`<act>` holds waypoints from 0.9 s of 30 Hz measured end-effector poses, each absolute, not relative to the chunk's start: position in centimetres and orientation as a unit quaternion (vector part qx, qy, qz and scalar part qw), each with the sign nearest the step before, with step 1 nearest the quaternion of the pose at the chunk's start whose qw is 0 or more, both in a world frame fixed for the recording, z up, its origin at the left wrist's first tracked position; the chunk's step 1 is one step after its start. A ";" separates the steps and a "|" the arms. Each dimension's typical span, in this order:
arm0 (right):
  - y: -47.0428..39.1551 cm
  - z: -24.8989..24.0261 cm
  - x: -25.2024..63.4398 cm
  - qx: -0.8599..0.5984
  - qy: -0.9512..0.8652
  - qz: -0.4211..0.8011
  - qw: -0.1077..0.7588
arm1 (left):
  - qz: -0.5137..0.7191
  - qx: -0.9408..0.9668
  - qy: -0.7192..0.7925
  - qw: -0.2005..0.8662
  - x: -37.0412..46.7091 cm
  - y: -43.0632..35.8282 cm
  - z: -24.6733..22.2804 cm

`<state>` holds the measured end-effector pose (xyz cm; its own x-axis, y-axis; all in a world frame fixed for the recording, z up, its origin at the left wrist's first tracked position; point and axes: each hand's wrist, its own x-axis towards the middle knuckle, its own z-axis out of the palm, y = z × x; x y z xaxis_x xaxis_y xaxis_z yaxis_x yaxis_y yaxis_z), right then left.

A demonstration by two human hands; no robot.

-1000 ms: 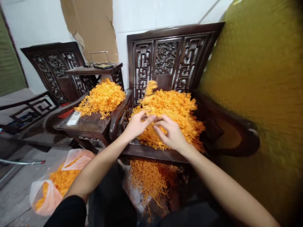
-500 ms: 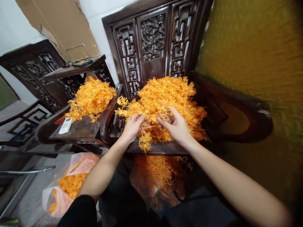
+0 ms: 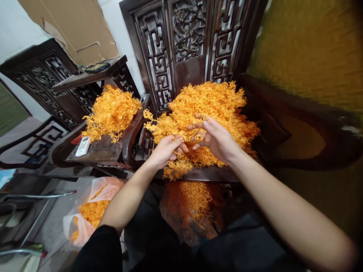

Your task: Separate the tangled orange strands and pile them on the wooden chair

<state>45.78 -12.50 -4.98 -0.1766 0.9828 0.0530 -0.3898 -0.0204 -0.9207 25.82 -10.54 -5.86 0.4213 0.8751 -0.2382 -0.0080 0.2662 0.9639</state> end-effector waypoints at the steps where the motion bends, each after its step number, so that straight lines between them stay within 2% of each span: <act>1: -12.4 -5.1 45.6 -0.345 -0.443 0.618 0.551 | 0.328 0.504 0.422 0.678 25.7 -10.6 -5.9; 6: -12.0 -5.5 45.3 -0.374 -0.446 0.555 0.594 | 0.338 0.489 0.405 0.694 24.9 -10.8 -6.2; 10: -12.1 -5.2 45.7 -0.375 -0.473 0.533 0.592 | 0.390 0.496 0.418 0.654 24.6 -10.9 -6.5; 19: -12.4 -4.7 47.6 -0.281 -0.590 0.593 0.471 | 0.473 0.488 0.459 0.573 24.5 -11.4 -6.7; 22: -12.3 -5.0 47.5 -0.375 -0.650 0.491 0.442 | 0.456 0.495 0.477 0.566 24.3 -11.6 -6.7; 25: -12.3 -5.2 47.2 -0.465 -0.719 0.356 0.375 | 0.459 0.496 0.491 0.549 23.9 -11.7 -6.9; 27: -12.5 -5.2 46.9 -0.486 -0.737 0.322 0.342 | 0.479 0.500 0.486 0.533 23.6 -11.7 -7.1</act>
<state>46.92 -12.47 -5.21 -0.2951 0.9362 0.1908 0.4958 0.3207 -0.8071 23.62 -11.66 -7.11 0.0677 0.9969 -0.0395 -0.0252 0.0413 0.9988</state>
